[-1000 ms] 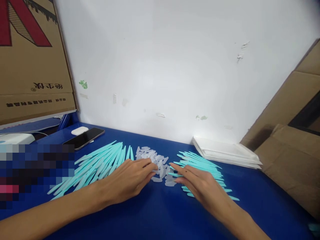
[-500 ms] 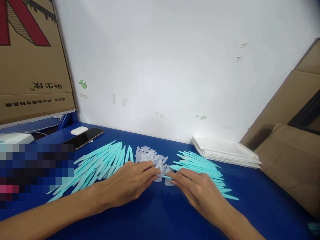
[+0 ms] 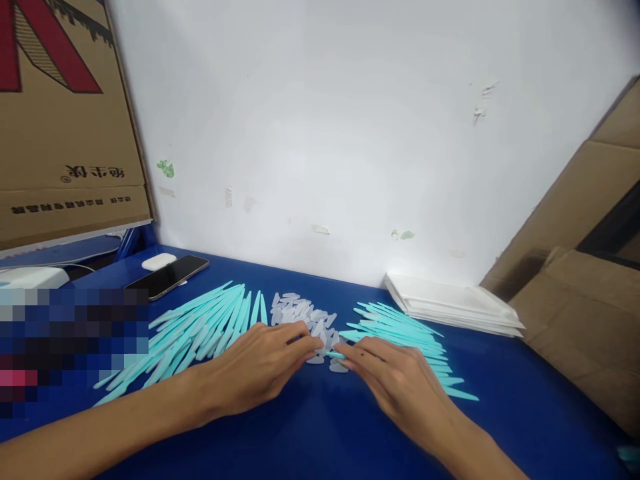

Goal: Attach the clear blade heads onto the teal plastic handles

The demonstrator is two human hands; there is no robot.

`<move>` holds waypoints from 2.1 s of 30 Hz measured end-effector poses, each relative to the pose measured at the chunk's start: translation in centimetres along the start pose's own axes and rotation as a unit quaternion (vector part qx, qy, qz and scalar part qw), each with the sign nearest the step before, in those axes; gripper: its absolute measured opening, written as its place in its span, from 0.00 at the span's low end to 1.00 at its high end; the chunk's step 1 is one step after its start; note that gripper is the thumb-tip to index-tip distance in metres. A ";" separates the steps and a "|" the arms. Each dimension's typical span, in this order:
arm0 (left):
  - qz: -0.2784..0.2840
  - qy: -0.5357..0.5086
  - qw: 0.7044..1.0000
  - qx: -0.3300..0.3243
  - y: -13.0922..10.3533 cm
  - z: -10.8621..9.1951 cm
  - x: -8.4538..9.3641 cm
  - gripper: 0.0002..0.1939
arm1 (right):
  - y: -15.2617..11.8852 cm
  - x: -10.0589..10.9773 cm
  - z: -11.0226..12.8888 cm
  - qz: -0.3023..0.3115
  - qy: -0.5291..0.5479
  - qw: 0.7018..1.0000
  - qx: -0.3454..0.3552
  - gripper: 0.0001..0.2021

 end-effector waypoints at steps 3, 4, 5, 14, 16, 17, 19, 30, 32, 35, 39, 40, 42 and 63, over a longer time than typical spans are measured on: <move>0.007 0.003 1.000 0.004 0.0 0.1 -0.1 0.16 | -0.1 0.0 -0.1 -0.003 -0.004 1.000 -0.007 0.14; 0.006 0.005 1.000 0.005 0.0 0.2 -0.1 0.17 | -0.1 0.0 -0.2 -0.005 -0.003 1.000 -0.010 0.14; 0.005 0.006 1.000 0.004 0.0 0.1 -0.2 0.17 | -0.1 0.0 -0.2 -0.007 -0.002 1.000 -0.012 0.14; -0.051 -0.108 0.991 -0.055 -0.5 -1.4 0.3 0.12 | 0.1 -0.6 1.0 -0.025 0.065 0.997 0.013 0.25; -0.055 -0.146 0.986 -0.059 -0.5 -1.6 0.2 0.12 | 0.1 -0.8 1.5 -0.026 0.088 0.996 0.021 0.26; -0.053 -0.162 0.984 -0.054 -0.5 -1.7 0.2 0.12 | 0.0 -0.8 1.6 -0.027 0.098 0.995 0.022 0.26; -0.046 -0.185 0.981 -0.037 -0.4 -1.7 0.1 0.12 | 0.0 -0.9 1.8 -0.035 0.118 0.992 0.016 0.26; -0.094 -0.159 0.982 -0.026 -0.2 -0.9 1.6 0.14 | 0.5 0.1 0.9 -0.050 -0.005 0.998 -0.025 0.18; -0.103 -0.167 0.980 -0.025 -0.1 -0.6 1.7 0.14 | 0.5 0.5 0.6 -0.063 -0.029 0.997 -0.032 0.16; -0.115 -0.210 0.971 -0.026 -0.3 -0.5 1.7 0.14 | 0.5 0.5 0.7 -0.076 0.006 0.997 -0.031 0.15; -0.101 -0.252 0.962 -0.006 -0.4 -0.5 1.6 0.15 | 0.5 0.3 1.2 -0.092 0.046 0.994 -0.035 0.15; -0.093 -0.250 0.964 0.000 -0.4 -0.5 1.6 0.15 | 0.5 0.3 1.2 -0.091 0.047 0.994 -0.036 0.15; -0.064 -0.230 0.971 0.007 -0.4 -0.6 1.4 0.15 | 0.6 0.1 1.2 -0.071 0.034 0.996 -0.032 0.16; -0.102 0.097 0.974 0.175 2.0 6.6 3.2 0.23 | -0.4 1.6 -1.3 -0.100 -0.072 0.991 -0.056 0.17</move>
Point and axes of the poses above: each hand's wrist, its own y-axis towards the middle knuckle, its own x-axis out of the back of the hand, z = x × y, the point moved 5 cm from there along y, towards the middle knuckle, and after that the axes turned 15 degrees about x, right-handed, at the moved point
